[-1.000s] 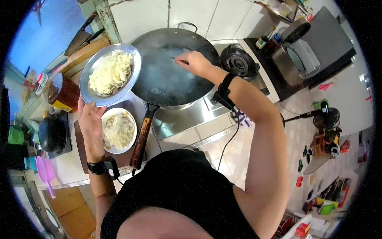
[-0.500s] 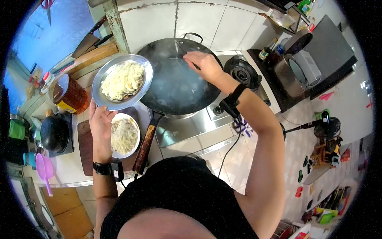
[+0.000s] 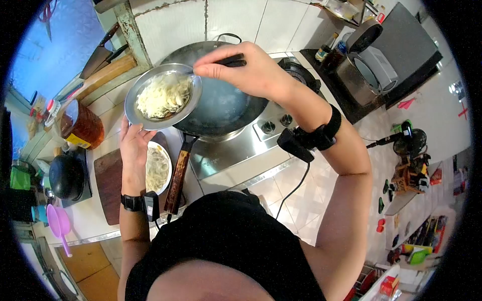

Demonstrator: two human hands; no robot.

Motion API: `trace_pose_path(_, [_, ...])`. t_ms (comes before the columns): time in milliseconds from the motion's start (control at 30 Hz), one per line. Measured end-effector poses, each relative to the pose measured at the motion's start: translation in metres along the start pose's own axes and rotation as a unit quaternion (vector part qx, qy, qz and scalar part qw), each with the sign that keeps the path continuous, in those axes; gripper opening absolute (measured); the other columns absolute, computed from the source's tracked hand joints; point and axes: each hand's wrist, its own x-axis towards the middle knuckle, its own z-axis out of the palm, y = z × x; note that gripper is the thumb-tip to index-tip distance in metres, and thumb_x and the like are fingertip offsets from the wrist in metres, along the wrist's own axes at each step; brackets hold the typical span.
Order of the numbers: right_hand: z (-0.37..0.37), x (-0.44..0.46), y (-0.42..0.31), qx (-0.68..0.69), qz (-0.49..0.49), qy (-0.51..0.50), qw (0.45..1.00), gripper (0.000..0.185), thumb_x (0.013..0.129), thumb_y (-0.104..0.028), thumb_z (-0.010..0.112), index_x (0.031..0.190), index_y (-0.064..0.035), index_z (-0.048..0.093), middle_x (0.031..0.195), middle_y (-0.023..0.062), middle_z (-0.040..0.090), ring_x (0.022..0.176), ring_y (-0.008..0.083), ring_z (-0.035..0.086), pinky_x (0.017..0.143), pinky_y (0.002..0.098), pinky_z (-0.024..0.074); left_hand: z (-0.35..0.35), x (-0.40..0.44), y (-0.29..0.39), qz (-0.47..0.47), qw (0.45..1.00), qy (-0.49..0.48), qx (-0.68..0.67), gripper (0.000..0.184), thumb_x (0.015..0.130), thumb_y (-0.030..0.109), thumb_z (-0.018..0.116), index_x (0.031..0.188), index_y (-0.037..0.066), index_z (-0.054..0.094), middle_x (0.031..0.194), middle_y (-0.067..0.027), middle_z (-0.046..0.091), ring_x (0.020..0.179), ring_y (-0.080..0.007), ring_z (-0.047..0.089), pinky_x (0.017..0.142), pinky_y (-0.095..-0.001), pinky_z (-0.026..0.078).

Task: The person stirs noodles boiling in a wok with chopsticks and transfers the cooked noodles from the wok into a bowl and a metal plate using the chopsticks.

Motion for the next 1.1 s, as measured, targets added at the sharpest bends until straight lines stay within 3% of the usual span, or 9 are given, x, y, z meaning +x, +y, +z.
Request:
trace_pose_path(33, [-0.006,-0.001,-0.006,0.022,0.118,-0.045,0.992,0.030,0.091,-0.025,0.063,0.105,0.0010,0.067,0.103,0.0094,0.067,0.096,0.0140,0.061,0.085,0.0264,0.0484,0.001,0.000,0.000,-0.004,1.000,-0.001,-0.002,0.050,0.086,0.000,0.049,0.134,0.005,0.038,0.115,-0.0119,0.058,0.089,-0.0223,0.065,0.074,-0.0348,0.058])
trace_pose_path(267, [-0.028,0.014,0.054,0.165,0.143,0.127,0.968,0.043,0.093,-0.035,0.058,0.111,0.0043,0.062,0.111,0.0132,0.063,0.098,0.0215,0.063,0.089,0.0311,0.0493,0.009,-0.007,0.008,0.008,1.000,0.011,0.011,0.052,0.085,0.000,0.047,0.136,0.006,0.036,0.116,-0.0122,0.058,0.088,-0.0224,0.065,0.073,-0.0336,0.058])
trace_pose_path(400, [0.000,0.032,0.142,0.083,0.252,0.147,0.953,0.042,0.087,-0.035,0.066,0.109,0.0015,0.065,0.101,0.0097,0.067,0.091,0.0160,0.063,0.080,0.0275,0.0515,0.005,-0.011,0.012,0.019,0.999,0.025,0.018,0.053,0.085,-0.001,0.046,0.137,0.006,0.035,0.117,-0.0125,0.057,0.088,-0.0224,0.065,0.072,-0.0336,0.058])
trace_pose_path(433, [0.009,0.034,0.161,0.069,0.245,0.176,0.951,0.041,0.083,-0.038,0.070,0.100,-0.0009,0.070,0.083,0.0074,0.068,0.075,0.0123,0.062,0.070,0.0257,0.0504,0.003,-0.012,0.013,0.022,0.999,0.030,0.021,0.053,0.085,-0.001,0.045,0.137,0.006,0.034,0.118,-0.0127,0.057,0.088,-0.0225,0.065,0.072,-0.0338,0.059])
trace_pose_path(500, [0.024,0.043,0.214,0.015,0.214,0.179,0.960,0.040,0.083,-0.040,0.069,0.098,-0.0028,0.071,0.079,0.0076,0.069,0.072,0.0138,0.064,0.069,0.0276,0.0507,0.001,-0.012,0.016,0.030,0.999,0.024,0.025,0.053,0.085,-0.001,0.045,0.137,0.006,0.034,0.118,-0.0129,0.056,0.088,-0.0224,0.065,0.072,-0.0337,0.059])
trace_pose_path(667, [0.035,0.038,0.204,-0.034,0.219,0.151,0.963,0.040,0.082,-0.039,0.069,0.096,-0.0019,0.071,0.078,0.0073,0.070,0.071,0.0165,0.065,0.069,0.0283,0.0511,-0.004,-0.013,0.023,0.030,0.998,0.049,0.033,0.054,0.085,-0.001,0.045,0.137,0.005,0.034,0.118,-0.0135,0.057,0.087,-0.0224,0.066,0.071,-0.0339,0.059])
trace_pose_path(733, [0.028,0.027,0.185,-0.042,0.247,0.061,0.966,0.037,0.082,-0.037,0.069,0.096,-0.0020,0.071,0.078,0.0084,0.070,0.072,0.0160,0.067,0.070,0.0283,0.0513,-0.011,-0.013,0.021,0.046,0.998,0.050,0.016,0.053,0.085,-0.002,0.045,0.136,0.004,0.035,0.117,-0.0140,0.057,0.087,-0.0228,0.066,0.072,-0.0348,0.059])
trace_pose_path(1000, [-0.046,-0.020,0.104,0.047,0.281,-0.025,0.958,0.038,0.086,-0.034,0.068,0.099,0.0009,0.069,0.099,0.0119,0.067,0.088,0.0174,0.065,0.080,0.0259,0.0529,-0.008,-0.012,0.022,0.045,0.997,0.054,0.010,0.052,0.084,-0.003,0.045,0.134,0.003,0.036,0.117,-0.0144,0.057,0.088,-0.0232,0.066,0.073,-0.0346,0.059])
trace_pose_path(1100, [-0.063,-0.027,0.107,-0.007,0.364,-0.055,0.930,0.038,0.085,-0.034,0.068,0.101,-0.0001,0.069,0.100,0.0106,0.068,0.088,0.0171,0.065,0.080,0.0255,0.0526,-0.011,-0.011,0.021,0.044,0.997,0.056,0.014,0.052,0.084,-0.003,0.046,0.134,0.003,0.036,0.117,-0.0139,0.057,0.089,-0.0229,0.065,0.074,-0.0342,0.059])
